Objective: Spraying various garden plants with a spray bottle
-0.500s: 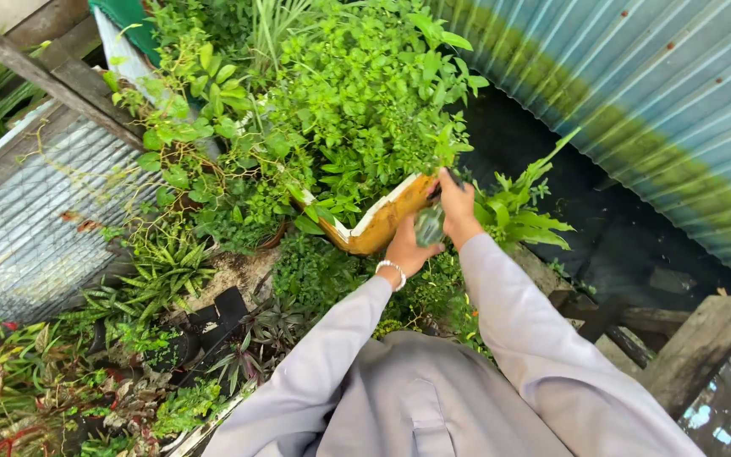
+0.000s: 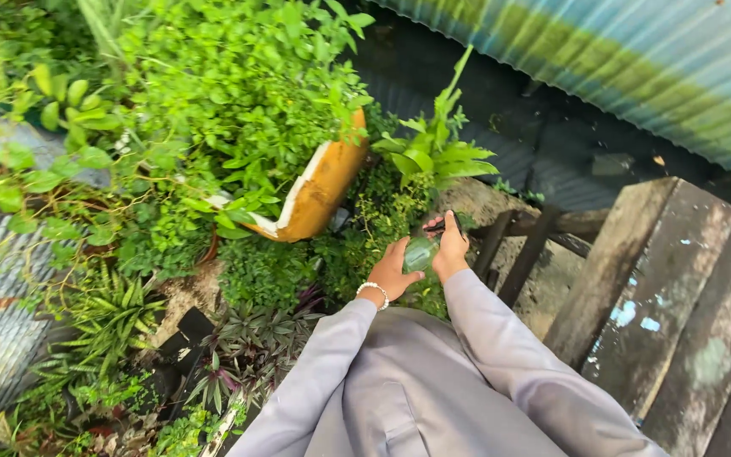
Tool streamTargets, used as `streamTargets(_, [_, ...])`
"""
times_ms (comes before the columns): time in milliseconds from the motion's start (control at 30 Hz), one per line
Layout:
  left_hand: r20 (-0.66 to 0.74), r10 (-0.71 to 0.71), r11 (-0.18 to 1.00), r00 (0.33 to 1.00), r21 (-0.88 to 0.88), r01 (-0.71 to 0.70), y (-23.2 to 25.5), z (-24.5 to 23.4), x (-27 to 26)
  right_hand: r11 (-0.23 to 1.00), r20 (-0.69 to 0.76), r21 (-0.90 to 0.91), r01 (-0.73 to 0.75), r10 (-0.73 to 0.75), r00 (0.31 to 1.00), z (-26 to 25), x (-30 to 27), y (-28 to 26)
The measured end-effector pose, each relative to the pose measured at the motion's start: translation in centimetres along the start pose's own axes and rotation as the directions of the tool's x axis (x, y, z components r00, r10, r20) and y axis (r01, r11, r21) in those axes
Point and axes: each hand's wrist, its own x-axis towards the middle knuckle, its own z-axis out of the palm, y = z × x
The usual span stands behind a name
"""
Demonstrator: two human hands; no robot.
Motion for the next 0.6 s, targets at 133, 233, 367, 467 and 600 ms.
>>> streamTargets(133, [0.08,0.044,0.993,0.996,0.11,-0.053,1.7,1.9,1.3,0.988,-0.042,0.146,-0.049,0.055,0.998,-3.8,1.3,-1.1])
streamTargets(233, [0.125,0.058,0.977,0.99,0.197,-0.082,2.1,3.0,2.3,0.986,-0.02,0.129,-0.107,0.111,0.994,-5.3,1.8,-1.7])
streamTargets(367, [0.162,0.057,0.961,0.985,0.26,-0.098,2.3,3.9,3.1,0.965,-0.081,0.242,-0.097,0.12,0.989,-6.6,3.1,-0.9])
streamTargets(467, [0.164,0.054,0.96,0.985,0.262,-0.097,2.3,3.9,3.5,0.968,-0.063,0.213,-0.13,0.147,0.987,-7.0,4.5,-0.4])
streamTargets(600, [0.159,0.049,0.965,0.986,0.248,-0.088,2.4,4.0,3.6,0.97,-0.093,0.185,-0.16,0.18,0.979,-8.2,7.4,1.2])
